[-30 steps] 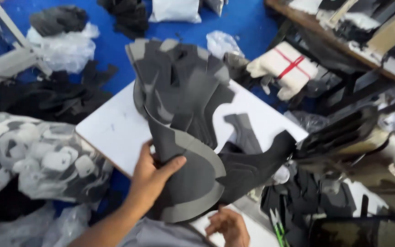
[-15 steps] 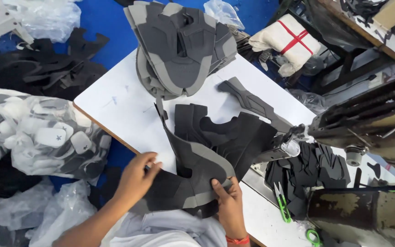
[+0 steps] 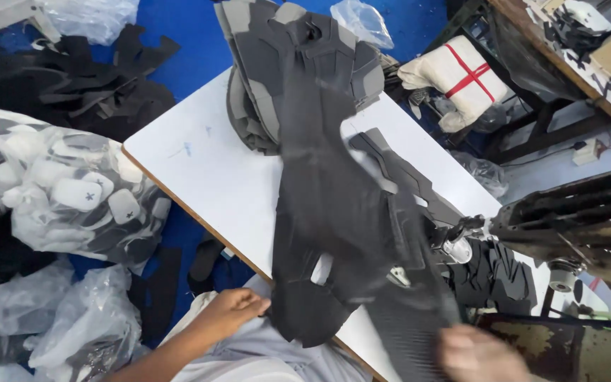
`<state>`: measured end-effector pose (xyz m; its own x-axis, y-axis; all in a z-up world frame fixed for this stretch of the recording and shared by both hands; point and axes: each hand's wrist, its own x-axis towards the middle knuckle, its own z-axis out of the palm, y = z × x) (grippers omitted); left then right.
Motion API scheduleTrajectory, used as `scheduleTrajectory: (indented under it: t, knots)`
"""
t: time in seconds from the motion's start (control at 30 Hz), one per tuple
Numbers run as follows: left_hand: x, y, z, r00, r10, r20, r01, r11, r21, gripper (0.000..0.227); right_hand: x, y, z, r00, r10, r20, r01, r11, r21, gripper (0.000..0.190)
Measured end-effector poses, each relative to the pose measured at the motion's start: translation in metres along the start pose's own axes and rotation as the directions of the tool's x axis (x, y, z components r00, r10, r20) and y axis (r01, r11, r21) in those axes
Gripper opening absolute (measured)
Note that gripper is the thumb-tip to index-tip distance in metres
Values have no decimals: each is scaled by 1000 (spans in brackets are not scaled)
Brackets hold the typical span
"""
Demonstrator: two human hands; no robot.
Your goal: The person handles gray and black shoe parts, aligning them and feeding them into a sewing machine to stitch the pieces together. They retrieve additional parts from a plastic bag and continue the sewing process, stacking the finished items on the table.
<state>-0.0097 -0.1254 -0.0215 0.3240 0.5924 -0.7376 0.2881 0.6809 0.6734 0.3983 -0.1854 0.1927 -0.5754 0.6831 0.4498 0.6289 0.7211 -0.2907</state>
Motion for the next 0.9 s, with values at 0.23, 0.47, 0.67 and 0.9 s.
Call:
scheduleTrajectory:
  t: [0.23, 0.47, 0.67, 0.9]
  knots:
    - [8, 28, 9, 989, 146, -36, -121, 914, 387, 39, 11, -29, 176, 976, 148, 157, -161, 984, 71, 38]
    - [-9, 47, 1, 940, 275, -200, -60, 713, 699, 37, -24, -29, 221, 943, 283, 176, -313, 934, 175, 41]
    - [7, 46, 18, 992, 26, -120, -56, 965, -255, 51, -31, -29, 237, 938, 281, 201, -322, 924, 209, 44]
    - [-12, 66, 49, 991, 45, -130, -79, 961, -267, 53, 11, -63, 199, 875, 438, 206, -482, 828, 287, 81]
